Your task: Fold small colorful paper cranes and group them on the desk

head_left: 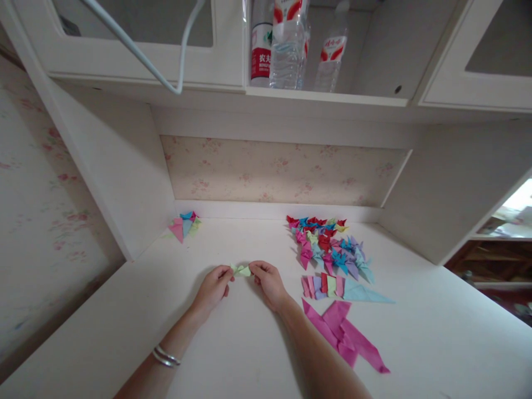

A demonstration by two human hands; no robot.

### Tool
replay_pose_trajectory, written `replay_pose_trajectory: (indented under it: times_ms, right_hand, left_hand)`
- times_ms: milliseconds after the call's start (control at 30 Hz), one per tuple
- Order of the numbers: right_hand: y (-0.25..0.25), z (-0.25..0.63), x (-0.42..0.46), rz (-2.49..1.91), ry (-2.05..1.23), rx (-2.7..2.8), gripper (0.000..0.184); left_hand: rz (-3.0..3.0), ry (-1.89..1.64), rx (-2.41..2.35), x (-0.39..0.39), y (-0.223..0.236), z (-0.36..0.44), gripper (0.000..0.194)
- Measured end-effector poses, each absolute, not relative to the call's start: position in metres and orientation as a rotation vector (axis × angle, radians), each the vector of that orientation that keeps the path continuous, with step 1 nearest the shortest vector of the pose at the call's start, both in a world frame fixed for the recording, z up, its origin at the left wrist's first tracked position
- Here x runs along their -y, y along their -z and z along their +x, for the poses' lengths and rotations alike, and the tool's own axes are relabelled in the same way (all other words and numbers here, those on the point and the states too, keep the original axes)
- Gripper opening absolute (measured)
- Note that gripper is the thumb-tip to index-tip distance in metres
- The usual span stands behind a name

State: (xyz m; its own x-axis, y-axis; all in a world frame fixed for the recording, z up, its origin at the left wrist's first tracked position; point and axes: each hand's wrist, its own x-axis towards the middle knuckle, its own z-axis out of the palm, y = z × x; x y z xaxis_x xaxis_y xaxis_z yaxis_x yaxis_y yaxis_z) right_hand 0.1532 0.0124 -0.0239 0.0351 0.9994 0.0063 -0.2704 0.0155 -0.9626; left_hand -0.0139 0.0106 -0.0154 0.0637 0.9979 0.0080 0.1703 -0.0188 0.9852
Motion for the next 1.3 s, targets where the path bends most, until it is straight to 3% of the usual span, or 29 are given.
replay_pose_trajectory:
  times_ms: [567,1300]
  right_hand:
    - [0.0218,0.1519,-0.0097,-1.027,-1.322,0.932,0.028]
    - [0.0262,0.1478,-0.011,-1.037,-1.268,0.996,0.018]
  left_hand:
    - [1.392,-1.218,-1.303,-0.0096,0.0173,-0.0122,0.039]
    - [1.418,-1.154,-1.319,-0.0106,0.016,-0.0148,0.047]
